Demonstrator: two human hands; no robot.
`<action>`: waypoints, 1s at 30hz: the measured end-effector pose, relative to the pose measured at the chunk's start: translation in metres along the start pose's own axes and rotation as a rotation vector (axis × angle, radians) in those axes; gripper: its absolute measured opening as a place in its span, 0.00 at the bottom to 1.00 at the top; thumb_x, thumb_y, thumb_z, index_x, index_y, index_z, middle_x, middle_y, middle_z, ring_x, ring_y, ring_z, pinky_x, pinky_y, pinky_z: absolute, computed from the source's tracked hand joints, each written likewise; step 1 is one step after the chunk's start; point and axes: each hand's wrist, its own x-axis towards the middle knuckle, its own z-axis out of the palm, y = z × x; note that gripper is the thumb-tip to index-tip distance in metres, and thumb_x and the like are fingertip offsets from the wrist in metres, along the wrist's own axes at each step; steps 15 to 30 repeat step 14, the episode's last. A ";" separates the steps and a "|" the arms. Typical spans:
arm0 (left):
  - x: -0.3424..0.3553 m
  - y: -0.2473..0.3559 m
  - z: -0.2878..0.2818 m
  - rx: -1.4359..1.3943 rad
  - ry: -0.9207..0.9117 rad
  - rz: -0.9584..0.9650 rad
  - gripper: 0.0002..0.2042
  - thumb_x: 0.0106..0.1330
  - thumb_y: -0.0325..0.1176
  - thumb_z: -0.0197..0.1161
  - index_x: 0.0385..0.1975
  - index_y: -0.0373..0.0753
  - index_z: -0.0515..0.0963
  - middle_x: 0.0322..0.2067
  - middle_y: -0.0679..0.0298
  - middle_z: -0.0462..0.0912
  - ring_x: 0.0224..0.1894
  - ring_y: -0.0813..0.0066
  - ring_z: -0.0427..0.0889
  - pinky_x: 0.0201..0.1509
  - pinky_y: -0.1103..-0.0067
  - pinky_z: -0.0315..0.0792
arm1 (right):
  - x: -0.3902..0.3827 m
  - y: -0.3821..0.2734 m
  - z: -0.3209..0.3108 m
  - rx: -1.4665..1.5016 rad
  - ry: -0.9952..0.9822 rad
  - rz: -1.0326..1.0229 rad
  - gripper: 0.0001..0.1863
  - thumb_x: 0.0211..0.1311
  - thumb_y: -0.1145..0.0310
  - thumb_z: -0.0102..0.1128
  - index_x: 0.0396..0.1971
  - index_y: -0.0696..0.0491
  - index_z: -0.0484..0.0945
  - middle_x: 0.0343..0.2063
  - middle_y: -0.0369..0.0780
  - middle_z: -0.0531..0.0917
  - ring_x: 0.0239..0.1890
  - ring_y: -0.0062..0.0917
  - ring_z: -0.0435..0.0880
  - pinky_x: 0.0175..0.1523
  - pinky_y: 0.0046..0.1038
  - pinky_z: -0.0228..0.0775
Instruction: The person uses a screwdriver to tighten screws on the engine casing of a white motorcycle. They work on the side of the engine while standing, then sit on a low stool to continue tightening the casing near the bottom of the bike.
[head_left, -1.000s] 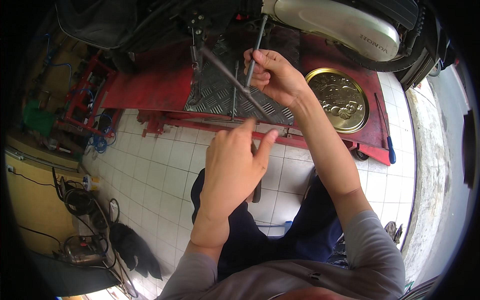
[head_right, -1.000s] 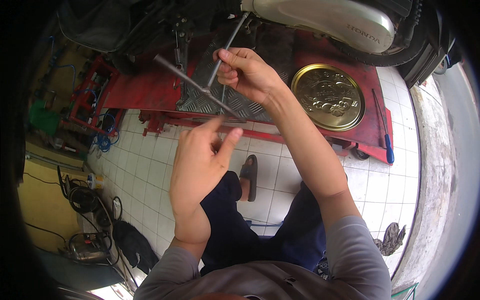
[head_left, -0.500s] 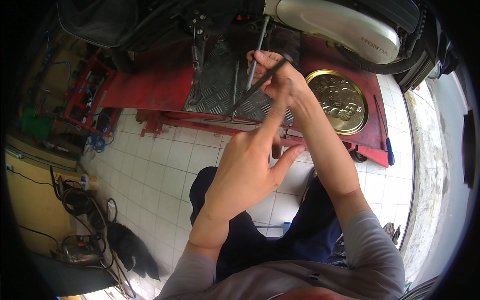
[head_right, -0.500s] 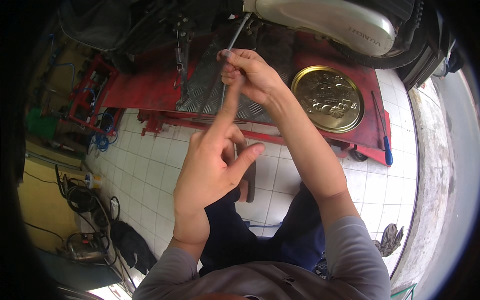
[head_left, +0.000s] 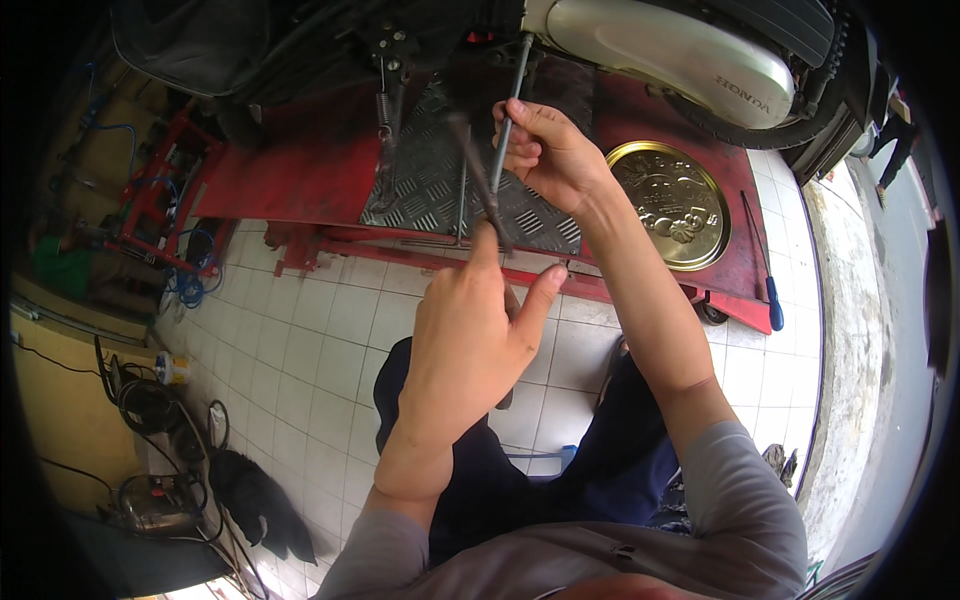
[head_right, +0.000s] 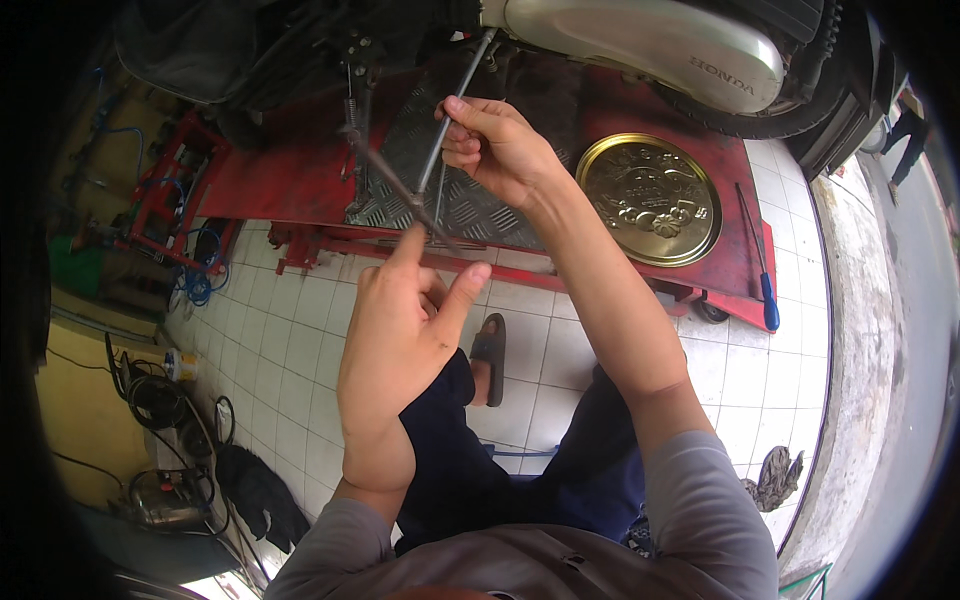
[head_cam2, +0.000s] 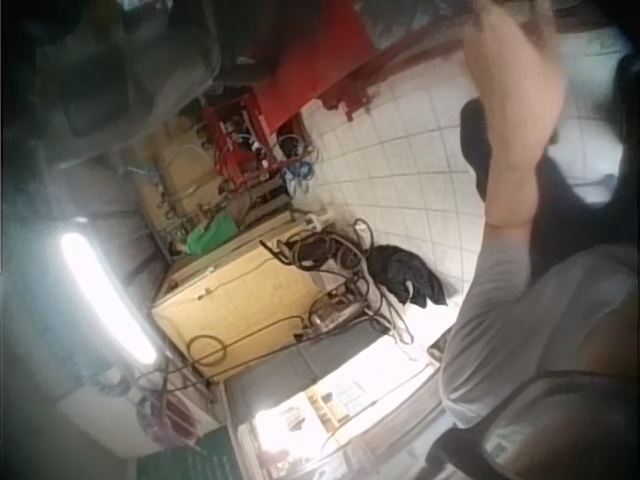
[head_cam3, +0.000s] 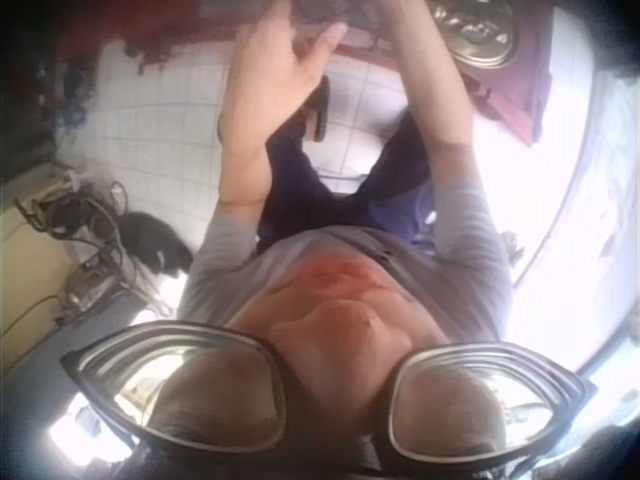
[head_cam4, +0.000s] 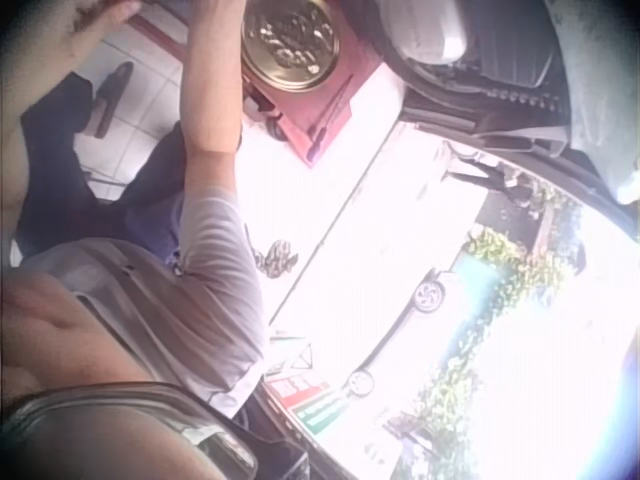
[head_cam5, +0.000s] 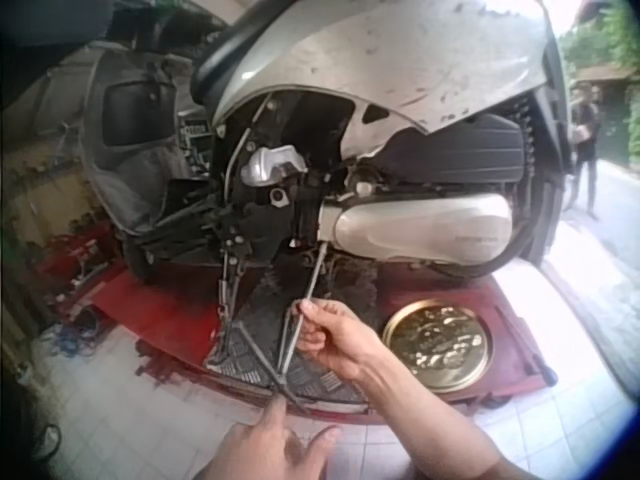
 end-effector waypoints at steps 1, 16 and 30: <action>-0.001 0.002 -0.001 -0.031 -0.059 0.127 0.37 0.59 0.35 0.62 0.61 0.23 0.49 0.14 0.57 0.77 0.15 0.64 0.77 0.22 0.76 0.70 | 0.001 0.001 0.001 0.007 0.000 0.002 0.11 0.63 0.66 0.55 0.35 0.60 0.71 0.17 0.29 0.64 0.18 0.08 0.58 0.21 0.12 0.50; -0.009 0.013 0.007 -0.178 0.031 0.241 0.42 0.58 0.35 0.64 0.67 0.39 0.42 0.16 0.58 0.80 0.15 0.70 0.79 0.23 0.82 0.71 | 0.003 -0.003 -0.001 0.027 0.004 -0.040 0.14 0.61 0.65 0.58 0.38 0.60 0.70 0.17 0.29 0.63 0.18 0.10 0.58 0.20 0.13 0.52; -0.009 0.013 0.007 -0.178 0.031 0.241 0.42 0.58 0.35 0.64 0.67 0.39 0.42 0.16 0.58 0.80 0.15 0.70 0.79 0.23 0.82 0.71 | 0.003 -0.003 -0.001 0.027 0.004 -0.040 0.14 0.61 0.65 0.58 0.38 0.60 0.70 0.17 0.29 0.63 0.18 0.10 0.58 0.20 0.13 0.52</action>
